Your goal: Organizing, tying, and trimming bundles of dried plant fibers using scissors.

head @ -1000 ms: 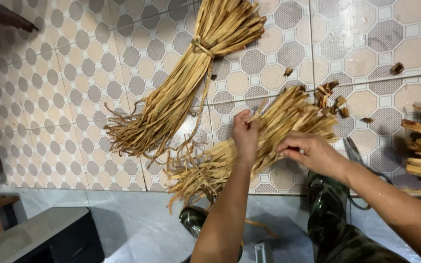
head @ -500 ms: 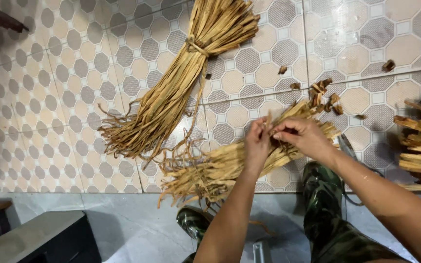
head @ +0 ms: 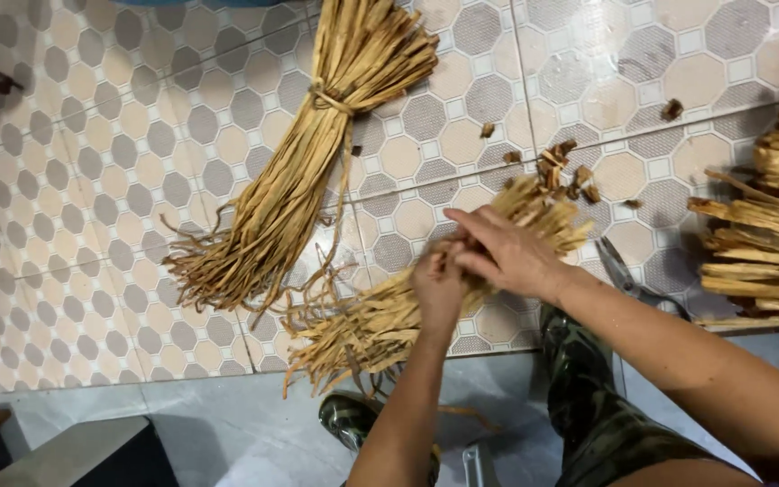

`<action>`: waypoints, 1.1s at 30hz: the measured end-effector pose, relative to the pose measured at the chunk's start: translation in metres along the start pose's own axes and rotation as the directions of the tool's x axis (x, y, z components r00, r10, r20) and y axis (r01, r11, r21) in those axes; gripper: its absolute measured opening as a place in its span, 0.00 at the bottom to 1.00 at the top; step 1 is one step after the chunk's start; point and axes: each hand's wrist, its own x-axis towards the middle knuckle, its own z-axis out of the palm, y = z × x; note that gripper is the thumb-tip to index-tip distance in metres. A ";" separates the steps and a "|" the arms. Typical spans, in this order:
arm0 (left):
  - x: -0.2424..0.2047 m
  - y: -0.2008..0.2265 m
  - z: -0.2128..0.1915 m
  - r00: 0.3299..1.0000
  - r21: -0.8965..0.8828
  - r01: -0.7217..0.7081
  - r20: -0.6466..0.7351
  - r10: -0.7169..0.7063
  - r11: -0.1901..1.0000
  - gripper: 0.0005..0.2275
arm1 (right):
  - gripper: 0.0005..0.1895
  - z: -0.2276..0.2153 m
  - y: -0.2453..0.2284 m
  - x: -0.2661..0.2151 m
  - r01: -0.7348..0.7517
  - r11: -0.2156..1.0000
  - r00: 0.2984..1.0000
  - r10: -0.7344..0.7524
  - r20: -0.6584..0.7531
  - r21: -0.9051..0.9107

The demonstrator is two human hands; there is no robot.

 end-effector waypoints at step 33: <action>-0.050 0.104 0.083 0.444 0.397 -0.844 0.894 0.055 0.362 0.20 | 0.10 0.116 0.083 0.004 0.307 0.932 0.950 -0.288 0.120 -0.193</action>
